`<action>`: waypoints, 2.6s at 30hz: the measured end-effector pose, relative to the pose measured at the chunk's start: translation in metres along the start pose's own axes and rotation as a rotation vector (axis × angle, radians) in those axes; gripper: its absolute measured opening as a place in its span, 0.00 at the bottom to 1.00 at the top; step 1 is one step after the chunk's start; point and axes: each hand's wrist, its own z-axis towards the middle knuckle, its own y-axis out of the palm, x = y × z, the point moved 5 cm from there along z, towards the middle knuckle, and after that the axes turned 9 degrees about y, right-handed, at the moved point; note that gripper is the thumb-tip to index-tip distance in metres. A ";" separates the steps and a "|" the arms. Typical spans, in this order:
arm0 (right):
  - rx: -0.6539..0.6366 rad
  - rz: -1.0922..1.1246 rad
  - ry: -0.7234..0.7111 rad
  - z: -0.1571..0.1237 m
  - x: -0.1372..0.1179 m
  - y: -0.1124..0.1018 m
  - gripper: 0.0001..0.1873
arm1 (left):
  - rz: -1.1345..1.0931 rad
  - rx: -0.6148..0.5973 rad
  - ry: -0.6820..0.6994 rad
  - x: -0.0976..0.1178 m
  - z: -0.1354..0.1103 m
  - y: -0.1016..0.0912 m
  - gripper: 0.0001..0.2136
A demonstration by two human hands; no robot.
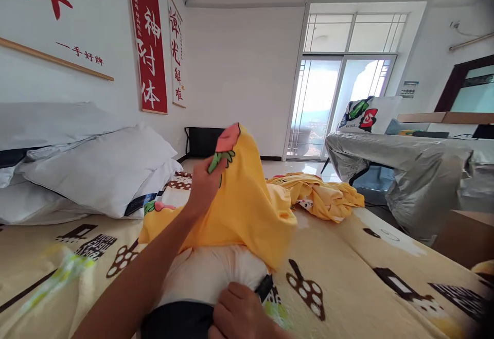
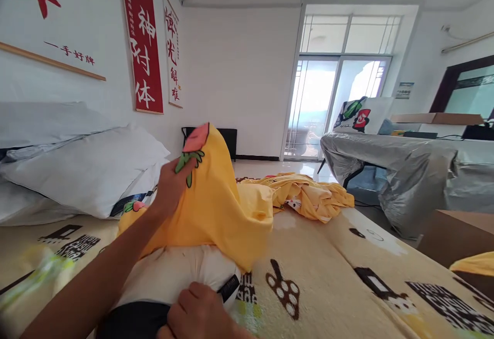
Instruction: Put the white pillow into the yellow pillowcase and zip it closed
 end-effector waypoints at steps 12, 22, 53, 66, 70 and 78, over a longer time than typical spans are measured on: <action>-0.267 -0.058 -0.072 0.023 0.075 -0.066 0.18 | 0.161 0.385 0.190 -0.010 0.089 -0.029 0.14; -0.493 0.046 -0.071 -0.035 0.055 0.012 0.21 | 0.888 -0.301 0.419 -0.081 -0.029 -0.062 0.04; -0.197 -0.080 0.168 -0.006 0.064 -0.008 0.26 | 0.944 -0.626 0.263 -0.088 -0.083 0.013 0.06; -0.998 -0.239 0.677 -0.008 0.110 0.058 0.11 | 0.248 -0.357 -0.306 -0.099 -0.075 -0.019 0.11; -0.905 -0.256 0.782 0.014 0.129 0.078 0.15 | 0.332 -0.267 -0.235 -0.086 -0.079 -0.028 0.11; -0.665 -0.188 0.646 0.007 0.126 0.118 0.14 | 0.695 -0.250 0.146 -0.102 -0.107 -0.041 0.07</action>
